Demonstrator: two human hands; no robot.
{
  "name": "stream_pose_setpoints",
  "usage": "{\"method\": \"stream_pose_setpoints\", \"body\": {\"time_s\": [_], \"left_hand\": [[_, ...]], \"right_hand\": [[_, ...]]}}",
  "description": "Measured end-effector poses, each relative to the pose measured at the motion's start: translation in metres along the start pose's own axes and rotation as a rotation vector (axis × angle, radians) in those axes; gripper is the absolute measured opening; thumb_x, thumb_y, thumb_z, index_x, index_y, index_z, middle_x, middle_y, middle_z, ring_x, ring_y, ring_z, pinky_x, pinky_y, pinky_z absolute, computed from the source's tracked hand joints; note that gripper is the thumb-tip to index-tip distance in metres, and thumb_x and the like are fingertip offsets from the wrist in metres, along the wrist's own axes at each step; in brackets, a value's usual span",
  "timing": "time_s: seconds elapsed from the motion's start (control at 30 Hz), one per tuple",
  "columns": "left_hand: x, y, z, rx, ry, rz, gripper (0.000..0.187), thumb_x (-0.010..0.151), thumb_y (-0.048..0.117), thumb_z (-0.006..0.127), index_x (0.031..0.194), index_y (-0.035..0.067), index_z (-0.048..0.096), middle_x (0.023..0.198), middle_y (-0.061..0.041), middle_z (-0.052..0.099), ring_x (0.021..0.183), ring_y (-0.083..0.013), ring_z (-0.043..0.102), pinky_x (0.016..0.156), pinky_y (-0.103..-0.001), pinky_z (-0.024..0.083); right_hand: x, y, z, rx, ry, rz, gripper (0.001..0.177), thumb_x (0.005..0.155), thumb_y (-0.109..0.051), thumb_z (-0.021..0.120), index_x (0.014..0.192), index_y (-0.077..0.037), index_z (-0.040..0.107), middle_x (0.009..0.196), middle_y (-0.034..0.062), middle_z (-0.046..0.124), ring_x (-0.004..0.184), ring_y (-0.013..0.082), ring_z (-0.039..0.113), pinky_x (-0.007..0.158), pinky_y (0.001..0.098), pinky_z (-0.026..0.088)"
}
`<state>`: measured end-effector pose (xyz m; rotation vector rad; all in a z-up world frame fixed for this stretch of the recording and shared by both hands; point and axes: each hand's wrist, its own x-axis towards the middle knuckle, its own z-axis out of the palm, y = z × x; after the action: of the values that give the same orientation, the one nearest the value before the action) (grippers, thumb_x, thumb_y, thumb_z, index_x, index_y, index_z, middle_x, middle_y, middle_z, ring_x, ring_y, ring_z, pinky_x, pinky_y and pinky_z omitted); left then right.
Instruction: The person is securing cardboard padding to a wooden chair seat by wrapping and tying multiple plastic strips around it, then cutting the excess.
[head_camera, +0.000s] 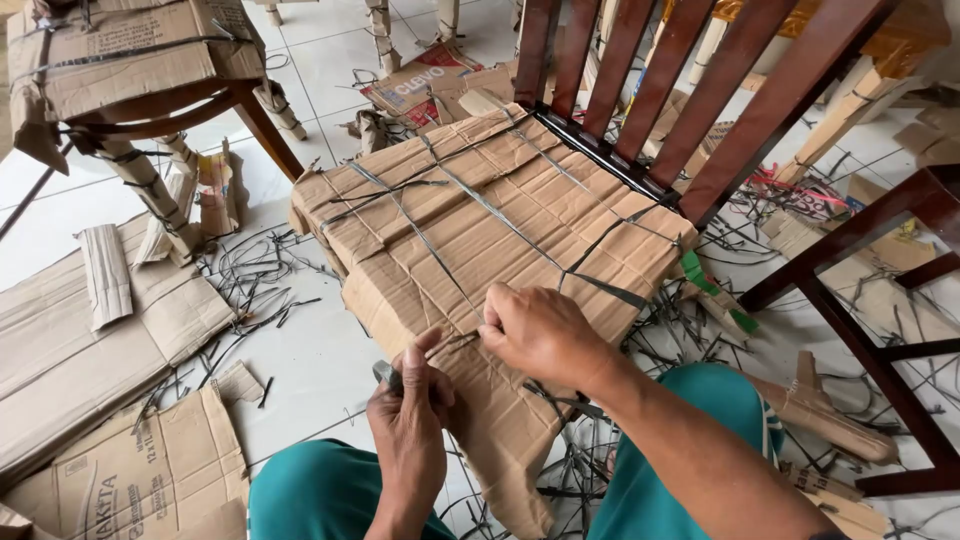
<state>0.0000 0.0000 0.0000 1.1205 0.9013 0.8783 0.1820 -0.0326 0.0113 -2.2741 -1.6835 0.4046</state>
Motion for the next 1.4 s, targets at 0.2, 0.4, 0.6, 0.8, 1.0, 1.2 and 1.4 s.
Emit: {"method": "stream_pose_setpoints", "body": {"time_s": [0.2,0.4,0.6,0.8,1.0,1.2,1.4], "left_hand": [[-0.008,-0.005,0.000,-0.033,-0.007,-0.052,0.057,0.102,0.042,0.046,0.129,-0.001,0.073,0.060,-0.004,0.045,0.054,-0.0129,0.037,0.052,-0.027,0.029],[-0.013,-0.011,0.000,-0.058,0.000,-0.054,0.059,0.103,0.043,0.044,0.121,-0.004,0.076,0.057,-0.005,0.047,0.051,-0.0128,0.036,0.049,-0.027,0.027],[-0.017,-0.016,-0.002,-0.037,0.006,-0.049,0.062,0.103,0.044,0.042,0.121,-0.003,0.077,0.058,-0.006,0.047,0.052,-0.0132,0.036,0.048,-0.028,0.027],[-0.018,-0.016,0.000,-0.052,0.002,-0.078,0.062,0.104,0.043,0.041,0.125,-0.003,0.076,0.060,-0.007,0.049,0.053,-0.0142,0.038,0.048,-0.028,0.028],[-0.020,-0.019,0.000,-0.066,0.000,-0.070,0.063,0.106,0.042,0.038,0.123,-0.005,0.076,0.060,-0.008,0.048,0.053,-0.0145,0.038,0.048,-0.027,0.028],[-0.022,-0.020,-0.002,-0.083,-0.008,-0.078,0.063,0.105,0.042,0.039,0.123,-0.006,0.077,0.058,-0.008,0.048,0.052,-0.0139,0.036,0.047,-0.027,0.026],[-0.026,-0.018,-0.003,-0.037,-0.008,-0.067,0.065,0.105,0.044,0.037,0.120,-0.005,0.078,0.060,-0.008,0.047,0.053,-0.0146,0.040,0.047,-0.027,0.028]], "right_hand": [[-0.004,-0.010,0.027,-0.340,0.339,-0.120,0.019,0.095,0.004,0.051,0.111,-0.002,0.044,0.076,0.0144,0.066,0.053,0.0311,0.069,0.039,0.0409,0.054],[-0.005,-0.015,0.037,-0.225,0.444,-0.092,0.015,0.099,0.001,0.047,0.112,-0.006,0.042,0.086,0.0174,0.060,0.053,0.0348,0.066,0.039,0.0436,0.055],[-0.007,-0.014,0.017,0.329,0.276,0.010,0.031,0.093,0.004,0.055,0.117,-0.009,0.042,0.072,0.0104,0.064,0.053,0.0271,0.063,0.044,0.0424,0.049],[-0.006,-0.003,0.020,0.431,0.277,0.069,0.024,0.092,0.002,0.056,0.110,-0.011,0.045,0.073,0.0035,0.060,0.060,0.0224,0.062,0.048,0.0401,0.050],[-0.001,0.003,0.035,0.178,0.462,-0.164,0.036,0.080,0.010,0.055,0.114,-0.001,0.049,0.108,0.0189,0.065,0.090,0.0371,0.067,0.067,0.0464,0.057],[-0.003,0.001,0.031,0.097,0.381,-0.099,0.042,0.089,0.006,0.058,0.130,0.006,0.051,0.112,0.0225,0.061,0.079,0.0285,0.066,0.063,0.0367,0.058],[0.004,-0.006,0.039,-0.214,0.375,-0.005,0.005,0.097,0.002,0.056,0.098,-0.003,0.057,0.101,0.0193,0.057,0.064,0.0225,0.068,0.050,0.0310,0.062]]}}
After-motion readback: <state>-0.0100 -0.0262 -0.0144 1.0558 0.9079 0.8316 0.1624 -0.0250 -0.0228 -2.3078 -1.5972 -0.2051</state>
